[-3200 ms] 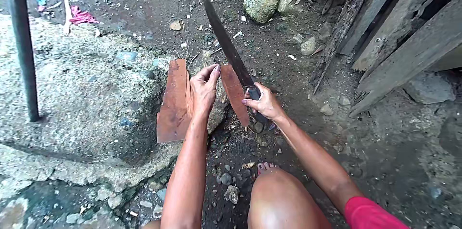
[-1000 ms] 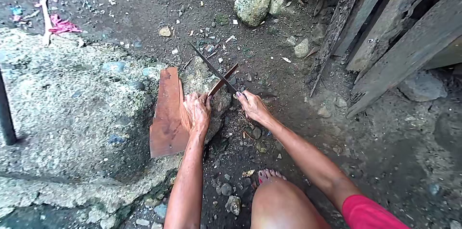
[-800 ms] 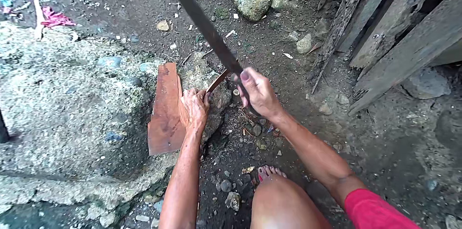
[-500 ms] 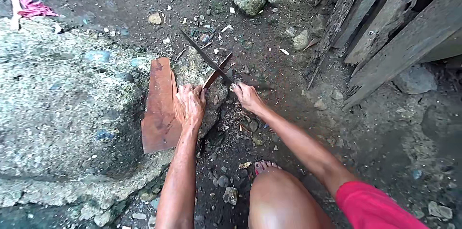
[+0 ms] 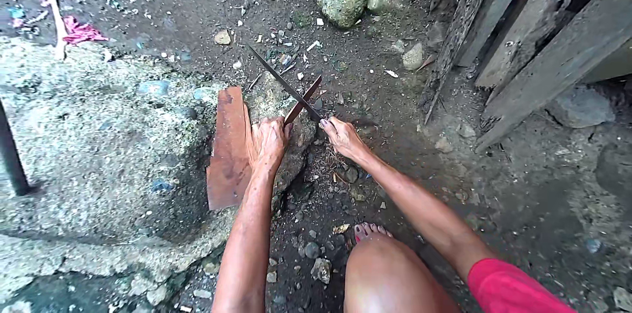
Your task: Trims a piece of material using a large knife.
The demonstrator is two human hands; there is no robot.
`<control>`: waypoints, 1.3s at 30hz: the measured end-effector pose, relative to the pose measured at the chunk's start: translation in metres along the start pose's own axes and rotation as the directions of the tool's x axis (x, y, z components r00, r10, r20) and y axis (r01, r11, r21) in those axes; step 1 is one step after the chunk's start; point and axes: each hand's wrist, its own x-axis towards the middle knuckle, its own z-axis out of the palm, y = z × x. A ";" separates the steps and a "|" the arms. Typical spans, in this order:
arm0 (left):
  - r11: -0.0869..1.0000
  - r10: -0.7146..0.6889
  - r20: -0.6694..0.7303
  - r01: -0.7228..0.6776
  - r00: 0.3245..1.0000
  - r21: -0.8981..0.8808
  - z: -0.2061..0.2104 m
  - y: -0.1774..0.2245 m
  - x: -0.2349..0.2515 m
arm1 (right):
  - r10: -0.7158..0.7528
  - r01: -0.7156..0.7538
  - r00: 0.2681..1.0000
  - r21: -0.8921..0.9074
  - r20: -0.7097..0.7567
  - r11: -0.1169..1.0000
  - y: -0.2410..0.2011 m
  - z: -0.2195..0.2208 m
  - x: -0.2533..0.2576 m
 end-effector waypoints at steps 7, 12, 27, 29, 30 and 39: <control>0.936 0.244 -0.242 -0.163 0.939 0.312 0.006 0.003 -0.006 | 0.248 -0.294 0.951 0.289 0.187 0.911 -0.027 -0.022 -0.018; 0.903 0.336 -0.225 -0.245 0.914 0.352 0.006 -0.016 -0.004 | 0.360 -0.475 0.878 0.481 0.314 0.737 -0.022 -0.039 -0.029; 0.995 -0.045 -0.097 0.036 0.994 -0.094 0.024 0.001 -0.001 | 0.203 -0.217 0.976 0.429 0.077 0.877 -0.003 -0.026 -0.044; 0.996 -0.042 -0.101 0.033 0.994 -0.088 0.022 0.004 -0.002 | 0.201 -0.216 0.976 0.409 0.079 0.887 -0.001 -0.025 -0.044; 0.996 -0.041 -0.106 0.032 0.994 -0.082 0.022 0.005 -0.001 | 0.201 -0.215 0.977 0.400 0.078 0.891 -0.001 -0.025 -0.044; 0.994 0.066 -0.086 -0.073 0.994 -0.082 0.008 0.014 -0.005 | 0.110 -0.108 0.994 0.251 0.008 0.962 0.005 -0.018 -0.041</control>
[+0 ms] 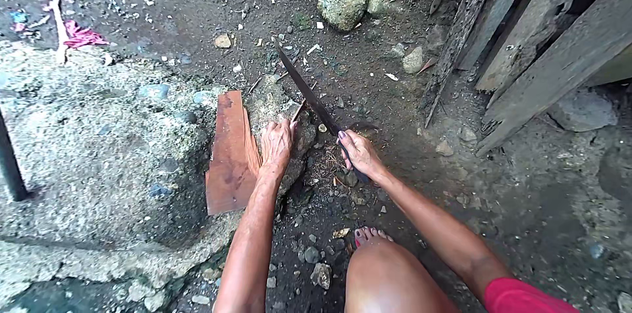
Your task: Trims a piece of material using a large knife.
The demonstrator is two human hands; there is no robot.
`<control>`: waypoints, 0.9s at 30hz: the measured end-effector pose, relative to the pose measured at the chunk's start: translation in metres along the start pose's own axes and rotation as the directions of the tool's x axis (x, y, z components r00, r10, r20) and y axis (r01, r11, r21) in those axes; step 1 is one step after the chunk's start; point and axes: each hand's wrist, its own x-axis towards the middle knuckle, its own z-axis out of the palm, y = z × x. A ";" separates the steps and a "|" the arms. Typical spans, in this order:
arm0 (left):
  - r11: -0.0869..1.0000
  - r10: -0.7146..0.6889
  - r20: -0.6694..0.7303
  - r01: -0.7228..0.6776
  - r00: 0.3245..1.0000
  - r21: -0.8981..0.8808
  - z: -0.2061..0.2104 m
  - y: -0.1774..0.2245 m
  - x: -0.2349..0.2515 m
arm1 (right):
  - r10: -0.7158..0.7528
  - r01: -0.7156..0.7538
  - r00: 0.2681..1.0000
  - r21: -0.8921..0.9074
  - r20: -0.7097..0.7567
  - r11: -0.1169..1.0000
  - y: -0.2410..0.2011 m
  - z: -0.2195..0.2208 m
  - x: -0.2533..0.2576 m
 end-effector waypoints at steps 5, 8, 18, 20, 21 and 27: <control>0.999 0.049 -0.036 -0.049 0.998 0.021 0.006 -0.019 0.005 | -0.013 0.013 1.000 -0.153 0.005 0.988 -0.009 0.004 0.018; 0.994 0.107 -0.101 -0.104 0.989 0.037 0.006 -0.021 0.005 | -0.037 0.040 0.999 -0.204 0.016 0.978 -0.015 0.007 0.029; 0.997 0.045 -0.130 -0.037 0.990 0.065 0.021 -0.020 0.000 | 0.006 -0.001 1.000 -0.219 0.021 0.976 -0.021 0.016 0.041; 0.997 0.039 -0.119 -0.031 0.992 0.069 0.021 -0.020 0.000 | 0.001 0.004 1.000 -0.207 0.024 0.978 -0.022 0.017 0.042; 0.997 0.038 -0.117 -0.030 0.992 0.071 0.021 -0.019 0.001 | 0.007 -0.002 1.000 -0.205 0.025 0.979 -0.022 0.017 0.042; 0.997 0.053 -0.117 -0.046 0.992 0.064 0.021 -0.019 0.002 | 0.062 -0.051 0.997 -0.217 0.043 0.975 -0.023 0.018 0.048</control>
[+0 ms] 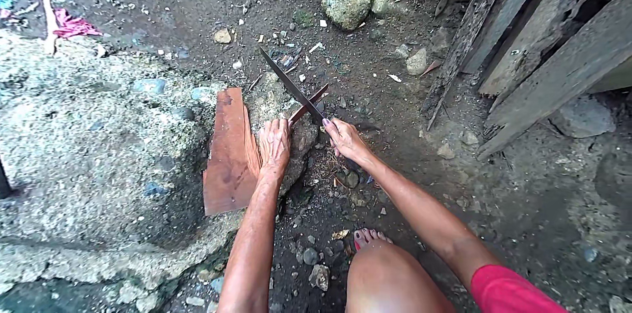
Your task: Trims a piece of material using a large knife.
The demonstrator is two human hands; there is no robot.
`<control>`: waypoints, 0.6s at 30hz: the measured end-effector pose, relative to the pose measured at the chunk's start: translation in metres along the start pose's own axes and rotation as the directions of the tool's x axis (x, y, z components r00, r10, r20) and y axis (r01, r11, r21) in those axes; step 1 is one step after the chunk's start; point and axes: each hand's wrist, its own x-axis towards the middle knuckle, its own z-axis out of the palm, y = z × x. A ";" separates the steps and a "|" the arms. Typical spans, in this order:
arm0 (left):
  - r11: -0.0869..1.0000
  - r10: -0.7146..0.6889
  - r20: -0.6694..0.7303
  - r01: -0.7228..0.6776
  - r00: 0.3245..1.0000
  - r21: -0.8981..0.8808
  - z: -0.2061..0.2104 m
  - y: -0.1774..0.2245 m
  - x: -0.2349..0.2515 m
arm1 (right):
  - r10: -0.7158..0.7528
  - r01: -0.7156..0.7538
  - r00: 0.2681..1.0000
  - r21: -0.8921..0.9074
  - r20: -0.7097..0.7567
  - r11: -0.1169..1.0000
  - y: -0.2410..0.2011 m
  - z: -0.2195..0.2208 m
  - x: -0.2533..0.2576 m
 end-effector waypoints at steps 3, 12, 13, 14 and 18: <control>1.000 -0.009 0.029 0.010 1.000 -0.027 -0.010 0.004 -0.001 | -0.023 0.023 1.000 -0.023 -0.003 0.999 0.003 0.002 -0.001; 0.991 -0.131 0.207 0.132 0.970 0.009 -0.036 0.031 0.009 | -0.132 0.133 0.990 0.015 -0.058 0.991 -0.014 0.000 -0.013; 0.991 -0.131 0.217 0.132 0.967 0.009 -0.037 0.031 0.008 | -0.219 0.224 0.971 0.037 -0.098 0.974 -0.022 -0.002 -0.018; 0.992 -0.126 0.220 0.128 0.967 0.010 -0.038 0.030 0.007 | -0.321 0.332 0.935 0.055 -0.147 0.942 -0.032 -0.005 -0.025; 0.996 -0.090 0.192 0.092 0.977 0.000 -0.033 0.027 0.006 | -0.651 0.722 0.673 0.118 -0.350 0.682 -0.087 -0.028 -0.054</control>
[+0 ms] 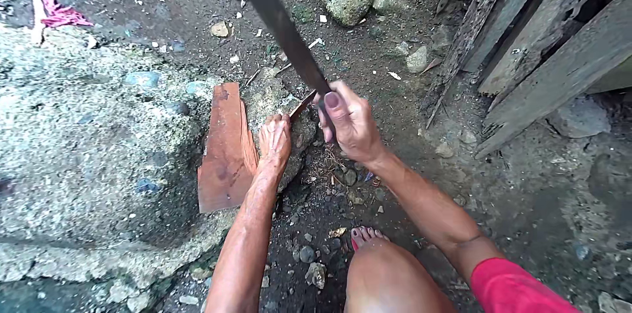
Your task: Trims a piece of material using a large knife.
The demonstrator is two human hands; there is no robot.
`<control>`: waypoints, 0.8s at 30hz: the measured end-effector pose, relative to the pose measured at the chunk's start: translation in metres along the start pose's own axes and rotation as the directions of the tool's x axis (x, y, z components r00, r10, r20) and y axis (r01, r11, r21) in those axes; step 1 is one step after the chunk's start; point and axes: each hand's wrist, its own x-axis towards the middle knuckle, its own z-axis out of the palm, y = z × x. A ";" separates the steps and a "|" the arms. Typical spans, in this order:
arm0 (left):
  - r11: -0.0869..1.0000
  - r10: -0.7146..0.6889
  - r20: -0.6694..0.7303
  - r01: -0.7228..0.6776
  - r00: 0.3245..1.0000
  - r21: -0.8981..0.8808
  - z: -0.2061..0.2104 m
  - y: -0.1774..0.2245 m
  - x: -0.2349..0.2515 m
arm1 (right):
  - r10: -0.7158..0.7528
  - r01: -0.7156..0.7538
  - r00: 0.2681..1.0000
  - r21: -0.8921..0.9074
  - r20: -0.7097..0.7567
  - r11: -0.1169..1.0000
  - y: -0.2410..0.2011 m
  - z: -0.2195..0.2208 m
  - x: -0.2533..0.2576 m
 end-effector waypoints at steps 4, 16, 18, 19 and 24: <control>1.000 0.003 -0.006 -0.003 1.000 -0.003 0.000 -0.002 -0.002 | -0.063 0.070 0.989 0.054 -0.131 0.996 0.011 0.007 -0.002; 0.999 -0.040 0.025 0.041 0.999 -0.028 -0.008 0.005 -0.005 | 0.684 -0.583 0.720 -0.434 0.115 0.687 0.113 0.018 -0.041; 0.999 -0.029 0.011 0.029 1.000 -0.014 -0.004 0.003 -0.003 | 0.684 -0.585 0.719 -0.419 0.129 0.694 0.116 0.017 -0.041; 1.000 -0.026 0.010 0.026 1.000 -0.008 -0.001 0.002 -0.003 | 0.688 -0.589 0.713 -0.417 0.134 0.692 0.116 0.017 -0.041; 1.000 -0.008 -0.052 0.009 0.999 0.021 0.013 0.001 -0.001 | 0.774 -0.706 0.603 -0.322 0.194 0.630 0.102 0.015 -0.029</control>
